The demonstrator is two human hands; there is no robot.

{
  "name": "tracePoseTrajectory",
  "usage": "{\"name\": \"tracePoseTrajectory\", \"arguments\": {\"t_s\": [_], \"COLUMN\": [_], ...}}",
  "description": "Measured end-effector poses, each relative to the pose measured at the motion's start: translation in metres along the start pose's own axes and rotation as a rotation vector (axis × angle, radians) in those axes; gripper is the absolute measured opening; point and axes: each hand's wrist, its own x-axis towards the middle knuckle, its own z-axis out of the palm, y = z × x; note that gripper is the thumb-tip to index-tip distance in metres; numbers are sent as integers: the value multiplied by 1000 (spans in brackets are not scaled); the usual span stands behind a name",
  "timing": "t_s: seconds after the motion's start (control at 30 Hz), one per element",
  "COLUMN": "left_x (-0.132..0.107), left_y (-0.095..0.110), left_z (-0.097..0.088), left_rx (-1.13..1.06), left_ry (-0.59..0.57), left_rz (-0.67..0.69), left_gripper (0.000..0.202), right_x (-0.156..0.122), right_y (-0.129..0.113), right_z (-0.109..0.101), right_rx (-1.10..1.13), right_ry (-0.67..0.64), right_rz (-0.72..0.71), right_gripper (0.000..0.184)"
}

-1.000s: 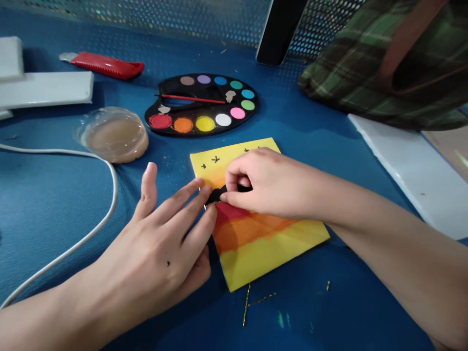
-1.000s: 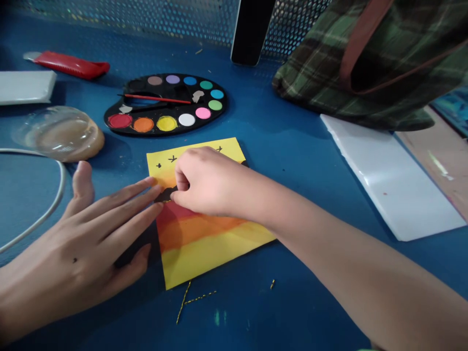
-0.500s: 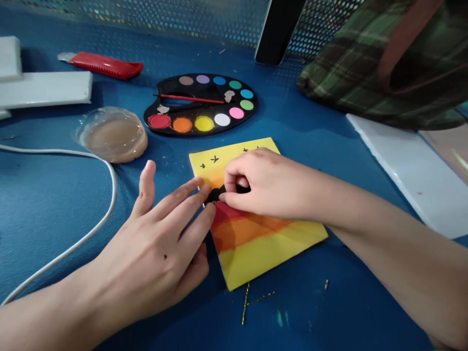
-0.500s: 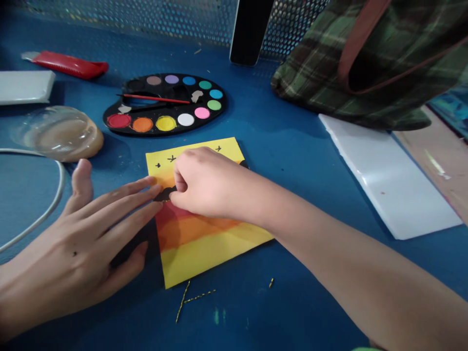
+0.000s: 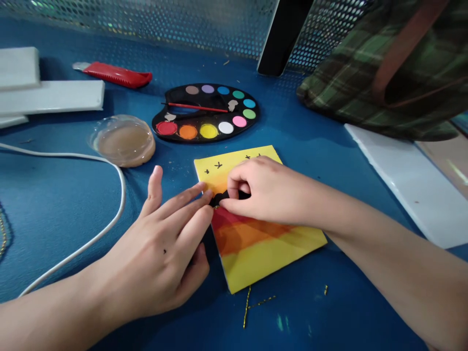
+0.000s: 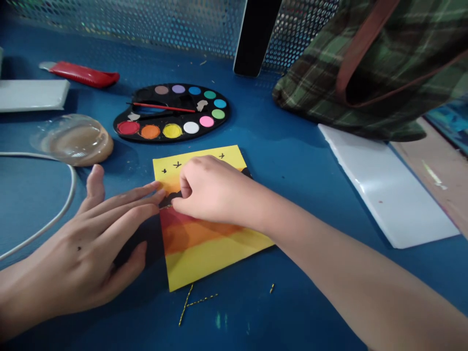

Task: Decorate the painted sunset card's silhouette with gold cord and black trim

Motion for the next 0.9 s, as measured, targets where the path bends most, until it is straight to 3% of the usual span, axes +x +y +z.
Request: {"name": "tracePoseTrajectory", "arguments": {"t_s": [0.6,0.67,0.77,0.9], "left_x": [-1,-1,-1,-3], "left_y": [-2,-2,-3,-3], "left_z": [1,3,5,5], "left_rx": [45,45,34,45], "left_ry": [-32,-29,-60,-52], "left_rz": [-1,-24,-23,11], "left_gripper": [36,43,52,45], "right_x": [-2,-7,-22,-58], "right_y": [-1,-8,-22,-45], "right_z": [-2,-8,-21,-38], "right_rx": [83,122,103,38], "right_ry": [12,80,293,541], "right_rz": [-18,3,10,-77], "right_gripper": [24,29,27,26]}}
